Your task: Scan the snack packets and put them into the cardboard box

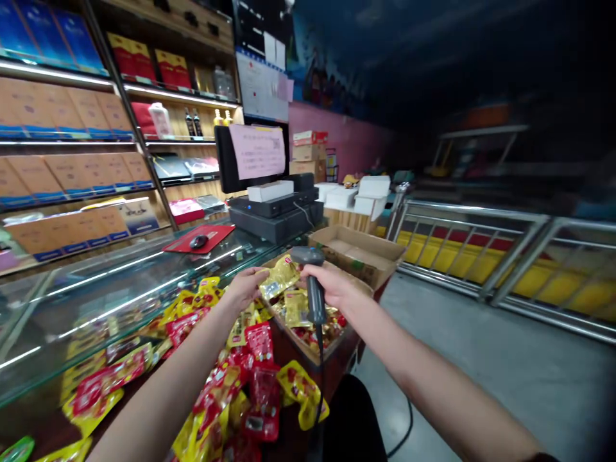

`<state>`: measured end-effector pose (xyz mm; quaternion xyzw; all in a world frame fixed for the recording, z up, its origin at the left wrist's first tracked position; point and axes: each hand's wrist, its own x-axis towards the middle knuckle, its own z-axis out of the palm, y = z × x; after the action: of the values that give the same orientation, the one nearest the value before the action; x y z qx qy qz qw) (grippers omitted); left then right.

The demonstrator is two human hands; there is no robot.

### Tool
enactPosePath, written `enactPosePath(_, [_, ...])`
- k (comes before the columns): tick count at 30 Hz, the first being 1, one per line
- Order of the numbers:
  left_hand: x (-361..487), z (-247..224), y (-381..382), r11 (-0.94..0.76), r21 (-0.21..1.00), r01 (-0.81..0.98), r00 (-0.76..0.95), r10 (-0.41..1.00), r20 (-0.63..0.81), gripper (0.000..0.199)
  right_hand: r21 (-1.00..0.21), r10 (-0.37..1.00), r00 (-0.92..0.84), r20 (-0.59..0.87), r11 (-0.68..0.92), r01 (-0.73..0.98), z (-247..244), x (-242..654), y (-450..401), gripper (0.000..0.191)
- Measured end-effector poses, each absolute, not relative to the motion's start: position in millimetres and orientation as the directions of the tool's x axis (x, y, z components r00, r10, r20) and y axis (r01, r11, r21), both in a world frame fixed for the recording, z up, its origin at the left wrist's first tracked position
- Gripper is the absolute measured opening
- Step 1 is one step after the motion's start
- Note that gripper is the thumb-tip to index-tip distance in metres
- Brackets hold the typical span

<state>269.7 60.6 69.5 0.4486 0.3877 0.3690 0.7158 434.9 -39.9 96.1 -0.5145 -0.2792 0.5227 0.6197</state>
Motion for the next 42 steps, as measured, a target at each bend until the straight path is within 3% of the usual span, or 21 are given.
enactPosePath(5, [358, 83, 70, 0.328, 0.941, -0.084, 0.476, 0.843, -0.252, 0.024, -0.957, 0.857, 0.468, -0.214, -0.087, -0.278, 113, 509, -46, 0.009])
enactPosePath(11, [367, 70, 74, 0.324, 0.946, -0.024, 0.493, 0.827, -0.271, 0.029, -0.952, 0.832, 0.494, -0.253, -0.124, -0.279, 103, 531, -53, 0.008])
enactPosePath(19, [263, 61, 76, 0.297, 0.953, -0.063, 0.386, 0.888, -0.252, 0.038, -0.948, 0.933, 0.253, -0.255, -0.190, -0.257, 94, 452, -31, 0.011])
enactPosePath(28, [93, 49, 56, 0.289, 0.937, -0.196, 0.112, 0.956, -0.271, 0.032, -0.921, 0.937, -0.043, -0.347, -0.349, -0.173, 69, 326, 8, 0.007])
enactPosePath(35, [31, 20, 45, 0.310, 0.913, -0.266, -0.022, 0.945, -0.328, 0.035, -0.909, 0.910, -0.109, -0.401, -0.410, -0.077, 41, 257, 36, 0.007])
enactPosePath(42, [35, -9, 55, 0.370, 0.881, -0.296, 0.021, 0.924, -0.382, 0.035, -0.909, 0.908, -0.092, -0.409, -0.415, -0.047, 20, 236, 52, 0.007])
